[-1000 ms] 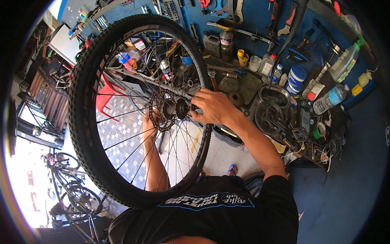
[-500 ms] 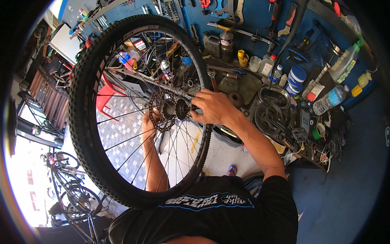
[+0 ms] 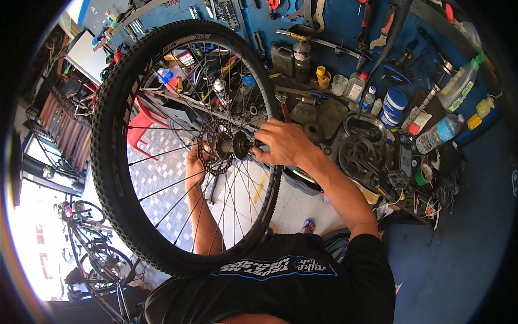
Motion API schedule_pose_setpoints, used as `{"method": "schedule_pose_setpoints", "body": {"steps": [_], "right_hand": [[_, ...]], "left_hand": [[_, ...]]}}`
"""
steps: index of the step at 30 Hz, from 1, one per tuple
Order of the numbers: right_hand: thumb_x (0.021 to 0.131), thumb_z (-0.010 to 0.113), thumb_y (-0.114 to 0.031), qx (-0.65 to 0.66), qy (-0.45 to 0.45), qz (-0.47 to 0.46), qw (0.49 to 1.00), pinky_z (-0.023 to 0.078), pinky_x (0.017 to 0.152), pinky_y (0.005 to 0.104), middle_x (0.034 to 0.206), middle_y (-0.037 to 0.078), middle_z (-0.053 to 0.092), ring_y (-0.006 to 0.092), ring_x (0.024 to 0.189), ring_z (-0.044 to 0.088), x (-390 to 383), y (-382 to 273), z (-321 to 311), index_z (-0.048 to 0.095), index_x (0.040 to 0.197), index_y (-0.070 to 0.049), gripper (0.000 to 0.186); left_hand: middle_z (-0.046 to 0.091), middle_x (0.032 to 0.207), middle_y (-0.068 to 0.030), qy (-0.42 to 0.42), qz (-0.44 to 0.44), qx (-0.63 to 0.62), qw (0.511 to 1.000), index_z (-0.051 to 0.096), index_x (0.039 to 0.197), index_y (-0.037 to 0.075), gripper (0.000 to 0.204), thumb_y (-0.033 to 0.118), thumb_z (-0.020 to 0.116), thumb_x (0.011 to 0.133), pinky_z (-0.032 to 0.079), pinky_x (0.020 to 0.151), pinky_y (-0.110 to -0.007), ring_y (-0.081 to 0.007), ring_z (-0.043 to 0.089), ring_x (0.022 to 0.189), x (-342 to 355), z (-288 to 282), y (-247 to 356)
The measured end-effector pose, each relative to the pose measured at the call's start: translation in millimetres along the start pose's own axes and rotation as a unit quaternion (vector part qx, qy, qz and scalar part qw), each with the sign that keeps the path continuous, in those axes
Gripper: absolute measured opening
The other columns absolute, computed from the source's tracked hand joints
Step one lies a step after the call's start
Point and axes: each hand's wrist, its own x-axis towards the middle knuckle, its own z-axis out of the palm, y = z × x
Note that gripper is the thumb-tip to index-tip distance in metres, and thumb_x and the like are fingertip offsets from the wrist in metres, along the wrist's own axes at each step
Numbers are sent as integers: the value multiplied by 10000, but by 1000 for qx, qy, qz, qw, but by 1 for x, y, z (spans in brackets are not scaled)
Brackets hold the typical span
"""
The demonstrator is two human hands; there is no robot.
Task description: The person removes a bicycle wheel from a stand, retrieves a wrench from the wall, and uses it to loosen the axle nut on the wheel hub. They then use a screwdriver to adjust the hub internals while holding the wheel.
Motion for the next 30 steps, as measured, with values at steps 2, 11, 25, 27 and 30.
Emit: {"method": "schedule_pose_setpoints", "body": {"steps": [2, 11, 25, 27, 30], "right_hand": [[801, 771, -275, 2, 0, -1, 1000, 590, 756, 380, 903, 52, 702, 261, 906, 660, 2, 0, 0, 736, 922, -45, 263], [806, 769, -287, 4, -3, 1, 1000, 586, 778, 382, 908, 54, 693, 265, 923, 653, -2, 3, -1, 729, 927, -42, 277], [805, 775, -281, 5, 0, -7, 1000, 584, 784, 385, 917, 65, 696, 275, 920, 652, 2, 1, -2, 729, 930, -32, 283], [806, 775, -285, 2, 5, -7, 1000, 584, 784, 385, 919, 66, 697, 276, 921, 653, 0, 4, -1, 730, 931, -32, 287], [826, 755, -317, -1, -24, 10, 1000, 596, 819, 389, 946, 64, 710, 260, 964, 661, 0, 2, -4, 748, 963, -37, 312]], "left_hand": [[564, 801, 54, 21, -15, 17, 1000, 614, 873, 73, 301, 314, 642, 1051, 421, 654, -258, -63, 490, 698, 2, -2, -10], [504, 672, 78, 47, -6, -35, 998, 649, 855, 68, 264, 250, 626, 1045, 392, 608, -217, -46, 459, 621, -3, 21, 10], [507, 748, 63, 26, -16, -8, 1000, 580, 847, 103, 353, 395, 647, 1034, 401, 603, -254, -63, 491, 668, 0, 6, 0], [547, 788, 56, 9, 23, -12, 1000, 624, 935, 72, 290, 343, 685, 1020, 410, 614, -253, -64, 503, 690, -1, 11, 7], [555, 794, 61, 0, 13, -12, 1000, 631, 981, 65, 254, 306, 703, 1010, 401, 627, -259, -67, 482, 685, -1, 11, 10]]}}
